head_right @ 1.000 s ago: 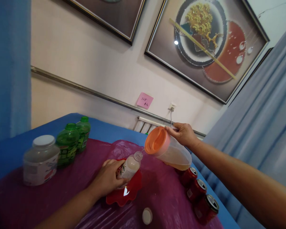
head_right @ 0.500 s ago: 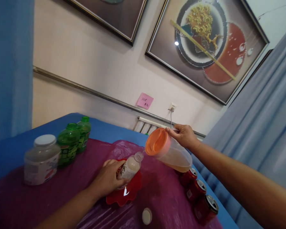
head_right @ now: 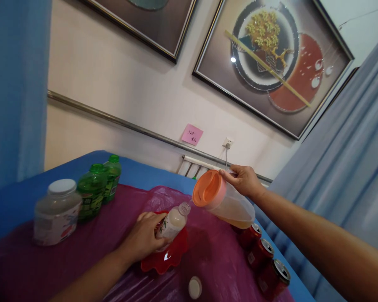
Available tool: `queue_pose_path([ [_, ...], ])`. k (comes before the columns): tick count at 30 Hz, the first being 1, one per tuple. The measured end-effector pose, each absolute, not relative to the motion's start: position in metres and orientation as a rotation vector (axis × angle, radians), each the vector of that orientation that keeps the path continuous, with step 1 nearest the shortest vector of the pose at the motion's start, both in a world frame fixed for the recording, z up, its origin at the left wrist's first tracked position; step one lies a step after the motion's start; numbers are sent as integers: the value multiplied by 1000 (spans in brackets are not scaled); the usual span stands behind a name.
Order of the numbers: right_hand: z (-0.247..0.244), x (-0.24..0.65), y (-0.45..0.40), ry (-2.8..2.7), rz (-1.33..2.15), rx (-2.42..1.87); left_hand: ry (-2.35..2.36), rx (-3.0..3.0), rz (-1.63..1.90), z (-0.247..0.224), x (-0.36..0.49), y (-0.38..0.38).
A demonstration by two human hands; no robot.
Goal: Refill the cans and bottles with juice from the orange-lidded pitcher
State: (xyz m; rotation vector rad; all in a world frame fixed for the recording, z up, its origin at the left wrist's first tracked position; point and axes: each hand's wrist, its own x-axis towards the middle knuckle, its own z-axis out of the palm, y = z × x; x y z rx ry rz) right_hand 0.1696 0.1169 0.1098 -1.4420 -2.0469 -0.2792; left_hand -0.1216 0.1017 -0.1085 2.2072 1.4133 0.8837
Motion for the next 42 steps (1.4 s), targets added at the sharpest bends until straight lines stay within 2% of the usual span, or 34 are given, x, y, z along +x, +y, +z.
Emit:
queue_pose_path([
  [42, 115, 171, 112, -2018, -265, -1469, 1396, 2234, 907, -111, -121, 101],
])
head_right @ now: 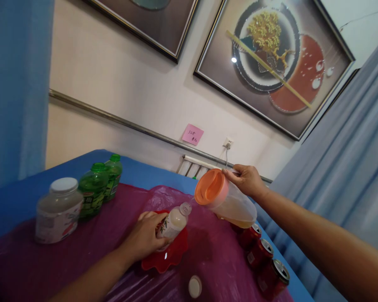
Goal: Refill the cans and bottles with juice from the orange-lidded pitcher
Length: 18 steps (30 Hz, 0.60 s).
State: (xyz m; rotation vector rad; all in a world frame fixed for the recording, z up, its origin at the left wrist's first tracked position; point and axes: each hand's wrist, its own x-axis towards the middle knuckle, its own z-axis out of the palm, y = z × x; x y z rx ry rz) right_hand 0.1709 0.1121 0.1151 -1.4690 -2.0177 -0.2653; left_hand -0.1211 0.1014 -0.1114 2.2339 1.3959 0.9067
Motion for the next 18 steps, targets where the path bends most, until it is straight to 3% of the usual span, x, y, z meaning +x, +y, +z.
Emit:
queue_pose_path([
  [18, 92, 181, 122, -2051, -257, -1497, 1384, 2244, 919, -115, -121, 103],
])
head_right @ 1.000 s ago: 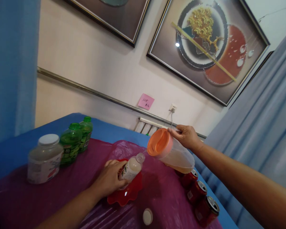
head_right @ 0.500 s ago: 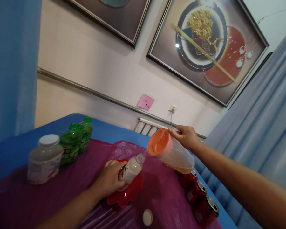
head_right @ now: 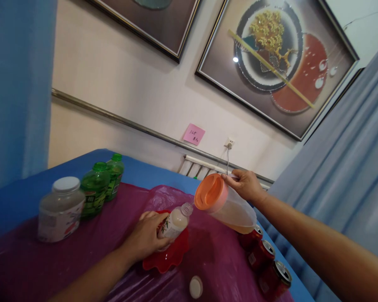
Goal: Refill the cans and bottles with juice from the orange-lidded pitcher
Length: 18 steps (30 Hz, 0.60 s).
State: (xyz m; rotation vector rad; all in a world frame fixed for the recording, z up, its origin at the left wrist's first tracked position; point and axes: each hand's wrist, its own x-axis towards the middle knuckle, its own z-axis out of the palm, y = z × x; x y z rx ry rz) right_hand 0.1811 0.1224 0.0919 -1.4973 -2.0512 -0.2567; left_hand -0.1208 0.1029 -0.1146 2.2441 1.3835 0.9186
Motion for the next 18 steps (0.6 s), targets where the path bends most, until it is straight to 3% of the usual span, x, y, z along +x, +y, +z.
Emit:
queue_pose_path([
  [18, 97, 174, 120, -2052, -226, -1479, 1369, 2237, 909, -113, -120, 102],
])
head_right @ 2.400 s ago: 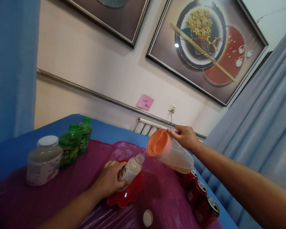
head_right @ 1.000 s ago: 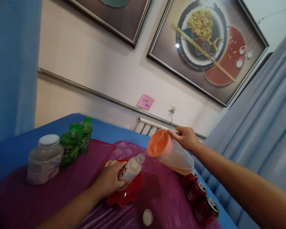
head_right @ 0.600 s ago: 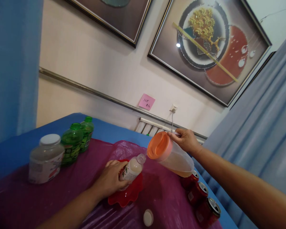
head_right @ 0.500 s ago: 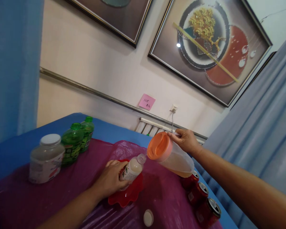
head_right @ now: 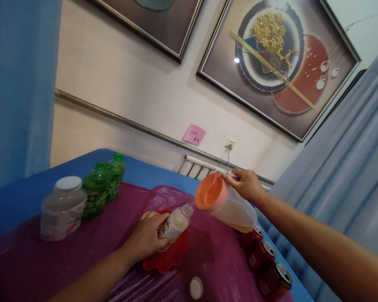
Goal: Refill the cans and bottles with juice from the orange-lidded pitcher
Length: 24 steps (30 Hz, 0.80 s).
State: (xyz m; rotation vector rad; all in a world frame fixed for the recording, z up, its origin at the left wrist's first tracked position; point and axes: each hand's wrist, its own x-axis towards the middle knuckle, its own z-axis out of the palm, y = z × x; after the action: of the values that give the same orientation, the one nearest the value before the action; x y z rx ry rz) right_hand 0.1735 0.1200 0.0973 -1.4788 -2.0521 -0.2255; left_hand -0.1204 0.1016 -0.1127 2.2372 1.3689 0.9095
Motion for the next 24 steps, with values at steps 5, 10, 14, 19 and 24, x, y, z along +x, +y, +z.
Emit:
queue_pose_path([
  [5, 96, 175, 121, -2065, -225, -1467, 1361, 2230, 925, -113, -120, 102],
  [10, 96, 175, 120, -2065, -225, -1474, 1364, 2234, 922, -114, -120, 102],
  [14, 96, 175, 119, -2062, -242, -1481, 1362, 2232, 898, -112, -121, 101],
  [19, 94, 178, 119, -2075, -239, -1469, 1363, 2246, 893, -110, -121, 101],
  [24, 93, 180, 119, -2070, -246, -1472, 1361, 2241, 915, -111, -121, 100],
])
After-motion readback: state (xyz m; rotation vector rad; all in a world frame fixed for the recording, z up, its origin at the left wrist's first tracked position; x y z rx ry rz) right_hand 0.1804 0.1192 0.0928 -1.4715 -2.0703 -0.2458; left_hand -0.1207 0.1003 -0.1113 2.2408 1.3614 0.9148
